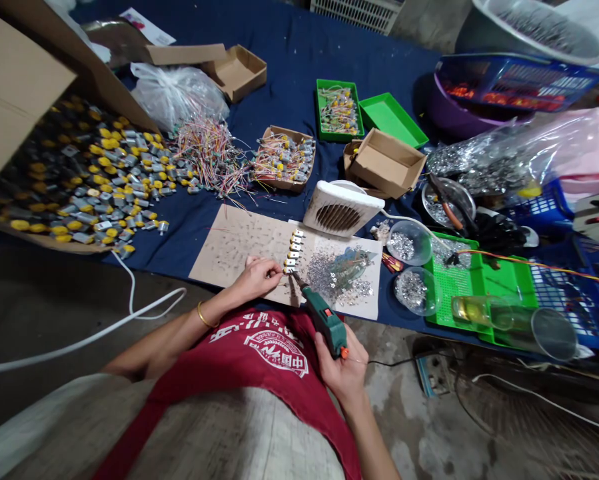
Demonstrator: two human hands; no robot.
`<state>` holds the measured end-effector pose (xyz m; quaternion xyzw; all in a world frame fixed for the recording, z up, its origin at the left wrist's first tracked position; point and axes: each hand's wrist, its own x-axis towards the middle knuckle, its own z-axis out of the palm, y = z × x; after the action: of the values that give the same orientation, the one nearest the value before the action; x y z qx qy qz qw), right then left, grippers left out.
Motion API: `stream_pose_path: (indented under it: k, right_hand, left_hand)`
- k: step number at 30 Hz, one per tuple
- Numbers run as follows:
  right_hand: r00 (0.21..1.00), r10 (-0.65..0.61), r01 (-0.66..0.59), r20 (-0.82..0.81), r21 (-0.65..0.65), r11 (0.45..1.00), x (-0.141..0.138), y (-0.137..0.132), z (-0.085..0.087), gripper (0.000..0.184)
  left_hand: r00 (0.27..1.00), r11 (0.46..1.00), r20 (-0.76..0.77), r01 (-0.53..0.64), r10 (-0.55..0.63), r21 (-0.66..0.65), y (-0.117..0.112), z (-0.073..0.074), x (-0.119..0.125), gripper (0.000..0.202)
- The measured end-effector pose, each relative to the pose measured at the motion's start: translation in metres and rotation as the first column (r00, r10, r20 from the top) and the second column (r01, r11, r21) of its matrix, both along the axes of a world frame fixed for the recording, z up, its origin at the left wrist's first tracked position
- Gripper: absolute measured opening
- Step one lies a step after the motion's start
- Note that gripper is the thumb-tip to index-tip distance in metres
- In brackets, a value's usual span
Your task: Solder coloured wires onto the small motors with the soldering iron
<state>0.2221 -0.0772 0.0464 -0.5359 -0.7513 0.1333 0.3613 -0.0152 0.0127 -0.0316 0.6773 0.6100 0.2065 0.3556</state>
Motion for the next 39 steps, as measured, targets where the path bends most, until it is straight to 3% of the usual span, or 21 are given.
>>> stream_pose_path:
  k: [15, 19, 22, 25, 27, 32, 39]
  right_hand:
    - [1.0, -0.025, 0.024, -0.014, -0.037, 0.999, -0.001, 0.001, 0.001, 0.023]
    - [0.999, -0.019, 0.019, -0.03, -0.005, 1.0, 0.0, -0.001, 0.001, 0.024]
    - [0.998, -0.067, 0.067, -0.021, -0.01, 0.998, 0.006, -0.003, -0.002, 0.029]
    - [0.978, -0.209, 0.208, -0.026, -0.036, 0.977, 0.014, -0.001, -0.006, 0.036]
    - [0.956, -0.289, 0.287, -0.043, -0.052, 0.957, 0.018, 0.001, -0.01, 0.042]
    - [0.901, -0.407, 0.388, -0.148, -0.143, 0.911, 0.019, 0.003, -0.015, 0.049]
    - [0.809, -0.553, 0.473, -0.198, -0.339, 0.813, 0.022, 0.006, -0.011, 0.061]
  left_hand:
    - [1.0, 1.0, 0.011, 0.003, -0.003, -0.008, 0.001, 0.001, 0.001, 0.01]
    - [1.0, 0.999, 0.007, 0.031, -0.031, -0.037, -0.002, 0.009, -0.007, 0.01]
    - [0.997, 0.998, -0.026, 0.069, -0.069, -0.012, -0.003, 0.021, -0.019, 0.038]
    - [0.969, 0.988, -0.191, 0.151, -0.156, -0.04, 0.002, 0.03, -0.021, 0.07]
    - [0.929, 0.97, -0.281, 0.222, -0.241, -0.1, 0.008, 0.031, -0.014, 0.065]
    - [0.897, 0.945, -0.297, 0.301, -0.326, -0.129, 0.016, 0.025, -0.002, 0.015]
    - [0.96, 0.966, -0.2, 0.152, -0.194, -0.208, 0.016, 0.035, -0.008, 0.015]
